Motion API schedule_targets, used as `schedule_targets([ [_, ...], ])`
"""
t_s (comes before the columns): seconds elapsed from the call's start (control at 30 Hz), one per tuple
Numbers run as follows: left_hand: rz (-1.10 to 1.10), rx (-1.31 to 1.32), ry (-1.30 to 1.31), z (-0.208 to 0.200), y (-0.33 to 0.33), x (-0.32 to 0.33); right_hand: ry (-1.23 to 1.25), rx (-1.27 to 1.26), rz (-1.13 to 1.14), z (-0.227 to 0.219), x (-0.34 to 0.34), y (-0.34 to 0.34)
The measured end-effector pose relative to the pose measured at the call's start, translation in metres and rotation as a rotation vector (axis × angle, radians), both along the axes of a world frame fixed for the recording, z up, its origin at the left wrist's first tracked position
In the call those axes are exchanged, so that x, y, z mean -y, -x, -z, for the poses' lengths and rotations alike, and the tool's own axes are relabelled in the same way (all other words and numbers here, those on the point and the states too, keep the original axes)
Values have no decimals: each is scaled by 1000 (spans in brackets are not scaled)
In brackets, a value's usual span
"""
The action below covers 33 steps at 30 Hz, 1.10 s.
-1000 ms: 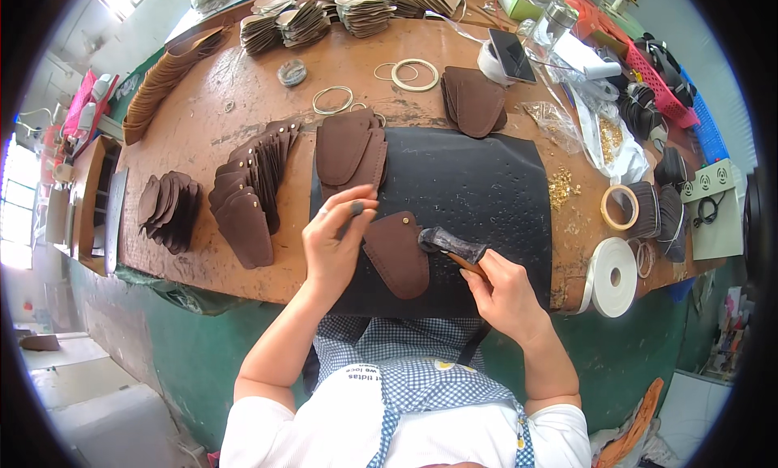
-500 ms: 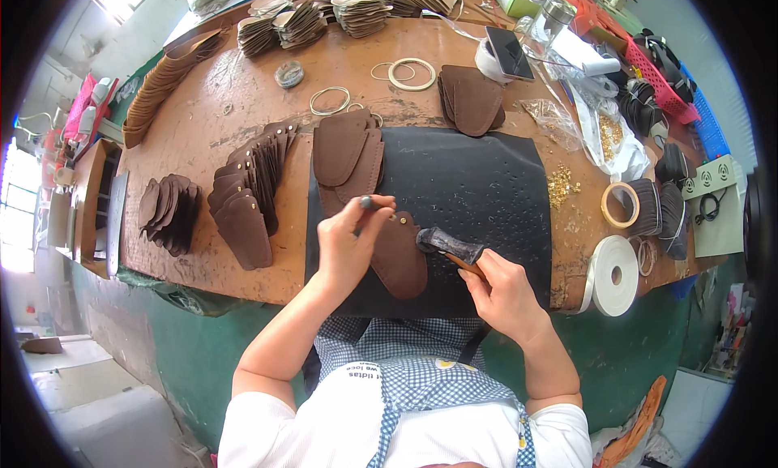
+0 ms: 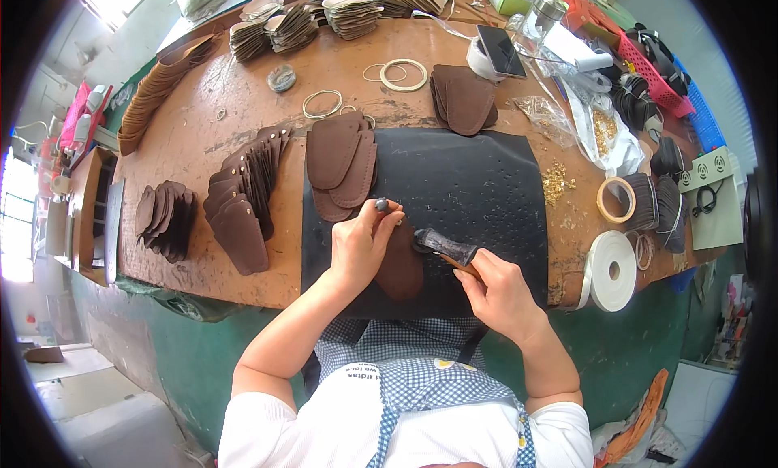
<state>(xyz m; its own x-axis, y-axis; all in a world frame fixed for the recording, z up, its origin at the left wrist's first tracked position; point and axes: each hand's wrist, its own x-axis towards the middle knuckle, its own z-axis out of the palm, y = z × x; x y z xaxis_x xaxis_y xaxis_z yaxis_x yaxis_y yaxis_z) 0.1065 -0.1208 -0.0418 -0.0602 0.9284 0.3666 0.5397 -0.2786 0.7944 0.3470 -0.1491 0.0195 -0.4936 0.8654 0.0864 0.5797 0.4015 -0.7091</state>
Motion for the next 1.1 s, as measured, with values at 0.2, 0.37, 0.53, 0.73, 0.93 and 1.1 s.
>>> schedule_targets([
  [0.2, 3, -237, -67, -1, -2, 3, -49, 38, 4, -2, -1, -4],
  [0.37, -13, -350, -112, 9, -3, 3, -159, 105, 70, -24, -11, -9],
  [0.53, -21, -350, -108, 12, -1, 4, -303, -175, 77, -80, -19, 0],
  [0.73, -11, -367, -79, 2, -6, 5, -334, 100, -69, -73, -29, 16],
  [0.93, -47, -326, -117, 12, -3, 5, -552, -177, -25, -99, -32, 19],
  [1.1, -22, -389, -80, 2, -4, 7, -362, -168, -8, -88, -12, 20],
])
